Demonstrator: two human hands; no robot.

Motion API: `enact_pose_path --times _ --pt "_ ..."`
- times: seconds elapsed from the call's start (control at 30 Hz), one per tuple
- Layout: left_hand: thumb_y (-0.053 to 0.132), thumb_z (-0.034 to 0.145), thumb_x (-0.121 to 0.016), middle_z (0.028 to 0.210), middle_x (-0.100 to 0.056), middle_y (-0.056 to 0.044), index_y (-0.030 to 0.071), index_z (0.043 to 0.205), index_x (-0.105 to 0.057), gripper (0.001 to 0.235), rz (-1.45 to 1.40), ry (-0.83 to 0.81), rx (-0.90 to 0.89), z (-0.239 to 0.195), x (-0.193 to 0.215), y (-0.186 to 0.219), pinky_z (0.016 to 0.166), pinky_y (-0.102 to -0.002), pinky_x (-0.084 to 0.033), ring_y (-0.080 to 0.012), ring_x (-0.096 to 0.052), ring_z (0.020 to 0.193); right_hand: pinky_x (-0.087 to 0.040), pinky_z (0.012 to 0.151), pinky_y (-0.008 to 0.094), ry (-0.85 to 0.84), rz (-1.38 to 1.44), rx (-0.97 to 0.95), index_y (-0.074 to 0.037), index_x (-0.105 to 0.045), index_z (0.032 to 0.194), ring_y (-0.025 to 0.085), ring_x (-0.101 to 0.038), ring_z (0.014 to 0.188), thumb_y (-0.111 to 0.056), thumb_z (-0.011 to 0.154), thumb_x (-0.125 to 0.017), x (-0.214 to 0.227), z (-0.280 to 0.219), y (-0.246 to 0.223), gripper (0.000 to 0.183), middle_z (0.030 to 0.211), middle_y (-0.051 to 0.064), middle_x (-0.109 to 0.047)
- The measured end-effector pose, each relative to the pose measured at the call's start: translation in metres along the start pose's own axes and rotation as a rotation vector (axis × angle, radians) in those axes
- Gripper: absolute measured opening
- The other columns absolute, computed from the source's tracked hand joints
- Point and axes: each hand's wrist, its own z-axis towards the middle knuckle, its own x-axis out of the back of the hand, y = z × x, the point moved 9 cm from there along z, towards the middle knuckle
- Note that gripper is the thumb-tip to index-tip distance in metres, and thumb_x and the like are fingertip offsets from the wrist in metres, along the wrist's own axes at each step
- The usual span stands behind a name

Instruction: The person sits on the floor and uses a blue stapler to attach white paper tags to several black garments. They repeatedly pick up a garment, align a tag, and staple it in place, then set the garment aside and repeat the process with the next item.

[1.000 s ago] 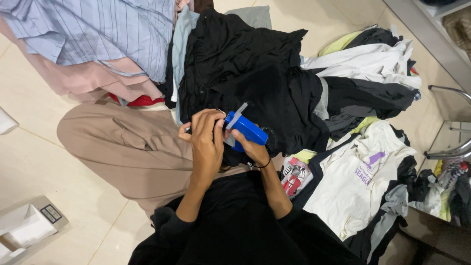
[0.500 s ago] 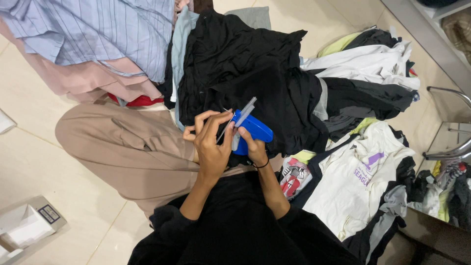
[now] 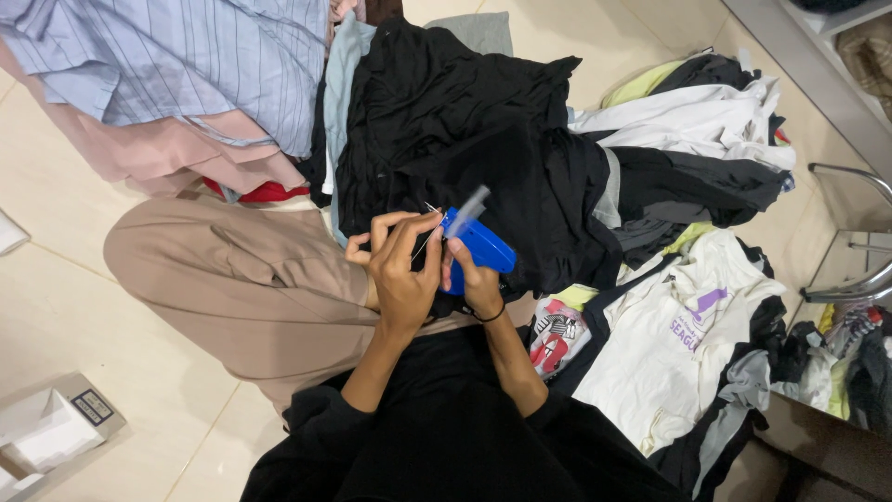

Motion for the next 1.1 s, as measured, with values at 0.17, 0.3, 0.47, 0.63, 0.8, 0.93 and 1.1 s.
enact_pose_path --times 0.17,0.3,0.47,0.63,0.8,0.93,1.1 --pt "0.01 0.097 -0.071 0.098 -0.075 0.006 0.016 0.104 -0.073 0.01 -0.001 -0.006 -0.012 0.001 0.001 0.006 0.096 -0.045 -0.016 -0.0147 -0.062 0.101 -0.053 0.051 0.027 -0.065 -0.019 0.078 -0.005 -0.061 0.049 0.018 -0.059 0.037 -0.024 0.106 -0.051 -0.008 0.005 -0.021 0.061 0.04 0.008 -0.057" --pt "0.01 0.099 -0.068 0.099 -0.074 0.003 0.014 0.108 -0.073 0.01 -0.023 -0.012 -0.008 0.003 0.0 0.011 0.097 -0.047 -0.015 -0.0164 -0.061 0.104 -0.056 0.059 0.029 0.032 -0.044 0.13 -0.003 -0.064 0.054 0.018 -0.066 0.049 -0.013 0.101 -0.062 -0.008 0.002 -0.048 0.048 0.05 0.013 -0.065" --pt "0.015 0.1 -0.068 0.099 -0.074 0.003 0.014 0.108 -0.07 0.008 0.002 0.011 0.024 -0.001 -0.001 0.0 0.098 -0.047 -0.014 -0.0165 -0.059 0.105 -0.055 0.09 0.046 0.122 0.02 0.14 0.006 -0.073 0.103 0.027 -0.071 0.097 -0.011 0.094 -0.073 0.003 -0.008 -0.014 0.019 0.099 0.016 -0.076" --pt "0.017 0.099 -0.07 0.099 -0.072 0.005 0.014 0.105 -0.065 0.008 0.022 0.024 0.07 0.005 0.003 0.0 0.097 -0.046 -0.016 -0.0168 -0.058 0.102 -0.056 0.088 0.045 0.082 -0.001 0.125 0.005 -0.073 0.101 0.027 -0.071 0.095 -0.013 0.095 -0.071 0.001 -0.011 -0.027 0.019 0.095 0.017 -0.076" --pt "0.021 0.097 -0.074 0.091 -0.07 0.004 0.013 0.102 -0.066 0.012 0.082 0.004 0.058 0.007 0.0 -0.001 0.096 -0.05 -0.017 -0.0193 -0.059 0.098 -0.056 0.085 0.044 0.026 -0.035 0.107 0.003 -0.073 0.098 0.027 -0.072 0.091 -0.016 0.097 -0.068 -0.001 -0.012 -0.048 0.019 0.09 0.018 -0.075" --pt "0.018 0.092 -0.079 0.086 -0.066 0.005 0.016 0.101 -0.068 0.014 0.144 0.012 0.025 0.01 0.001 0.002 0.096 -0.05 -0.018 -0.0196 -0.057 0.097 -0.057 0.084 0.043 0.0 -0.053 0.098 0.002 -0.073 0.096 0.027 -0.072 0.089 -0.017 0.098 -0.066 -0.004 -0.012 -0.065 0.021 0.088 0.018 -0.075" --pt "0.017 0.097 -0.072 0.089 -0.064 0.003 0.017 0.105 -0.07 0.008 0.225 0.03 0.036 0.011 0.004 -0.006 0.095 -0.052 -0.018 -0.0205 -0.056 0.099 -0.054 0.072 0.042 -0.021 -0.062 0.088 0.007 -0.069 0.084 0.022 -0.064 0.072 -0.02 0.098 -0.068 -0.005 -0.014 -0.08 0.03 0.077 0.017 -0.07"
